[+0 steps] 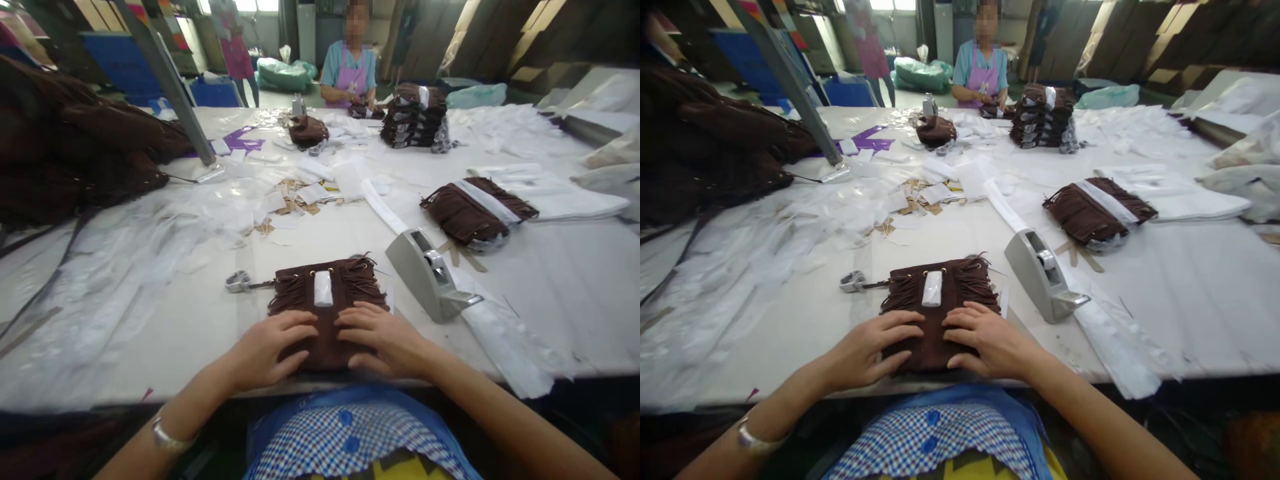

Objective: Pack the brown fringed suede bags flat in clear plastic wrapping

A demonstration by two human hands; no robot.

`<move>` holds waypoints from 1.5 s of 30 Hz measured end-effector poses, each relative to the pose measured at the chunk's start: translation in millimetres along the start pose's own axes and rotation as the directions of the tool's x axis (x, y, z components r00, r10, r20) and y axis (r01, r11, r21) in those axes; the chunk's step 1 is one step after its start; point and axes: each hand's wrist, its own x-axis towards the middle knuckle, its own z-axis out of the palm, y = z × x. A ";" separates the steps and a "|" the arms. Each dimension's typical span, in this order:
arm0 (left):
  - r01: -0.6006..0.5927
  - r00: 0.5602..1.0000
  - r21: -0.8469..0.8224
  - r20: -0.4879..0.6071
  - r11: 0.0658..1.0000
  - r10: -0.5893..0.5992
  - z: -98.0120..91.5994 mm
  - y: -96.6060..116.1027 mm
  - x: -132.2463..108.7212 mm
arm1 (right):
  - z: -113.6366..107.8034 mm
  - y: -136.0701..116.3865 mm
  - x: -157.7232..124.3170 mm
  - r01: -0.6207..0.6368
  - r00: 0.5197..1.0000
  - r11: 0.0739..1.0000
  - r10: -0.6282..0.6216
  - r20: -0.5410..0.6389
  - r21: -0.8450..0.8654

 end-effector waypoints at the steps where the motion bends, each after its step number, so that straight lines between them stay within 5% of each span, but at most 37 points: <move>1: -0.029 0.999 -0.004 0.029 1.000 0.029 6.4 1.4 2.1 | 8.5 0.4 0.7 -0.007 1.000 1.000 0.007 0.029 0.011; 5: 0.006 0.997 0.131 0.075 0.991 -0.016 15.7 -12.6 -16.2 | 32.4 10.3 -8.6 -0.059 0.998 0.998 0.059 0.024 -0.019; 11: 0.156 0.976 0.374 0.086 0.914 -0.202 -18.6 -27.5 -65.3 | 46.2 18.1 -18.2 -0.026 0.998 0.998 0.023 -0.052 -0.052; 14: 0.218 0.976 0.362 -0.084 0.906 -0.201 -24.9 -8.0 -56.9 | 49.9 20.4 -18.8 -0.001 0.996 0.998 -0.005 -0.084 -0.069; 16: 0.126 0.987 0.273 -0.128 0.954 -0.094 -16.6 8.2 -37.2 | 51.9 20.9 -19.8 0.005 0.994 0.997 -0.013 -0.107 -0.083; 19: -0.077 0.997 0.196 -0.009 0.978 0.081 5.1 16.9 -8.8 | 55.1 20.4 -22.3 0.003 0.990 0.995 -0.016 -0.138 -0.096; 21: -0.096 0.994 0.205 0.064 0.974 0.084 15.5 7.6 -4.5 | 57.3 19.9 -24.0 0.010 0.987 0.995 -0.025 -0.159 -0.097; 24: -0.045 0.988 0.281 0.154 0.959 0.001 13.2 -16.3 -24.0 | 59.6 19.6 -25.4 0.018 0.984 0.995 -0.035 -0.177 -0.093; 28: -0.017 0.973 0.343 0.222 0.939 -0.064 -14.0 -31.2 -62.2 | 61.1 20.4 -26.2 0.021 0.980 0.995 -0.040 -0.194 -0.097; 33: 0.140 0.960 0.264 0.200 0.954 -0.196 -30.5 -24.4 -68.6 | 63.1 22.0 -27.1 0.028 0.977 0.994 -0.049 -0.207 -0.105; 37: 0.335 0.934 0.205 0.053 0.920 -0.352 -10.4 -28.8 -52.5 | 64.9 22.8 -27.9 0.027 0.975 0.994 -0.049 -0.217 -0.104; 41: 0.317 0.945 0.323 -0.026 0.892 -0.326 13.7 -35.9 -40.5 | 66.5 24.5 -29.6 0.030 0.973 0.994 -0.053 -0.224 -0.103; 45: 0.344 0.938 0.325 -0.089 0.881 -0.334 18.1 -41.4 -43.0 | 66.5 26.0 -30.5 0.037 0.967 0.996 -0.057 -0.248 -0.085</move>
